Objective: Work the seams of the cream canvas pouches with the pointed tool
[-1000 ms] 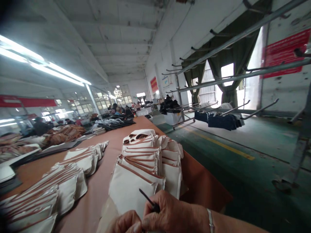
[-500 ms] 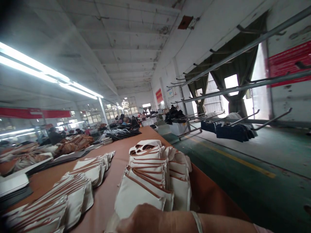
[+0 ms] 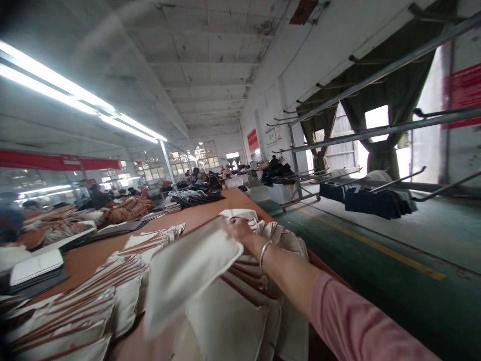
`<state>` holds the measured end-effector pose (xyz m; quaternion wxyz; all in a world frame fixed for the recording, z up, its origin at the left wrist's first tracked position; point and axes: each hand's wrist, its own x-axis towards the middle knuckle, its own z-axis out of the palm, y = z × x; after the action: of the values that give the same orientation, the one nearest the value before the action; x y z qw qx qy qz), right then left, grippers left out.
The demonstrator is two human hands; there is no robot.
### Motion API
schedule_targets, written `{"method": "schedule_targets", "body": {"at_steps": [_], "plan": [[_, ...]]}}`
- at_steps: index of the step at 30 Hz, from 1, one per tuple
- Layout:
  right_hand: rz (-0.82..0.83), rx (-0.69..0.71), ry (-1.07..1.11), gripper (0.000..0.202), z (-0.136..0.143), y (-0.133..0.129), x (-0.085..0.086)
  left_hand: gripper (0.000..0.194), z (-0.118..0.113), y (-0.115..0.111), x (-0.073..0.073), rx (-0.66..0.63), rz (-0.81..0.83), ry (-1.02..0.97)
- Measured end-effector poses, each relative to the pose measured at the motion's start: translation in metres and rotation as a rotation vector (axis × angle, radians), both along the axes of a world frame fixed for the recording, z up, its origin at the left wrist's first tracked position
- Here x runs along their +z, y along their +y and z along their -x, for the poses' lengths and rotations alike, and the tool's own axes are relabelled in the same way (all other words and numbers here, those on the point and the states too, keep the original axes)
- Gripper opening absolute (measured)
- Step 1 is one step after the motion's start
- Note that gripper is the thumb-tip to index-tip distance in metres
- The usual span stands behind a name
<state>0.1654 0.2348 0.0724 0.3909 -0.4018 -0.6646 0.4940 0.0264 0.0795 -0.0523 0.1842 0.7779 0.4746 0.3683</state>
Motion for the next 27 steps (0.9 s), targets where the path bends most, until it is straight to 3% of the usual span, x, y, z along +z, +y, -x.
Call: {"method": "schedule_targets", "body": {"at_steps": [2,5,9,11,14,18,22,27], "plan": [[0.007,-0.137,0.034,0.026,-0.024,0.031,0.008,0.021,-0.004,0.028,-0.008,0.018,-0.047,0.043],[0.023,-0.254,0.05,0.028,-0.05,0.042,-0.015,0.02,-0.005,0.042,-0.028,0.065,-0.119,0.12],[0.011,-0.226,0.073,0.017,-0.054,0.005,-0.073,0.027,-0.008,0.021,-0.064,0.159,-0.201,0.248],[0.017,-0.18,0.081,0.017,-0.047,-0.022,-0.097,0.041,-0.012,0.021,-0.074,0.225,-0.244,0.312],[0.016,-0.089,0.092,0.018,-0.039,-0.06,-0.12,0.049,-0.02,0.044,-0.07,0.231,-0.323,0.438],[-0.096,-0.001,0.141,0.017,-0.04,-0.087,-0.133,0.025,-0.025,0.074,-0.053,0.136,-0.395,0.578],[-0.146,-0.035,0.123,0.025,-0.049,-0.083,-0.134,0.018,-0.025,0.07,-0.05,0.042,-0.438,0.72],[-0.161,-0.087,0.075,0.033,-0.048,-0.066,-0.135,0.009,-0.015,0.056,-0.065,0.045,-0.43,0.848]]}}
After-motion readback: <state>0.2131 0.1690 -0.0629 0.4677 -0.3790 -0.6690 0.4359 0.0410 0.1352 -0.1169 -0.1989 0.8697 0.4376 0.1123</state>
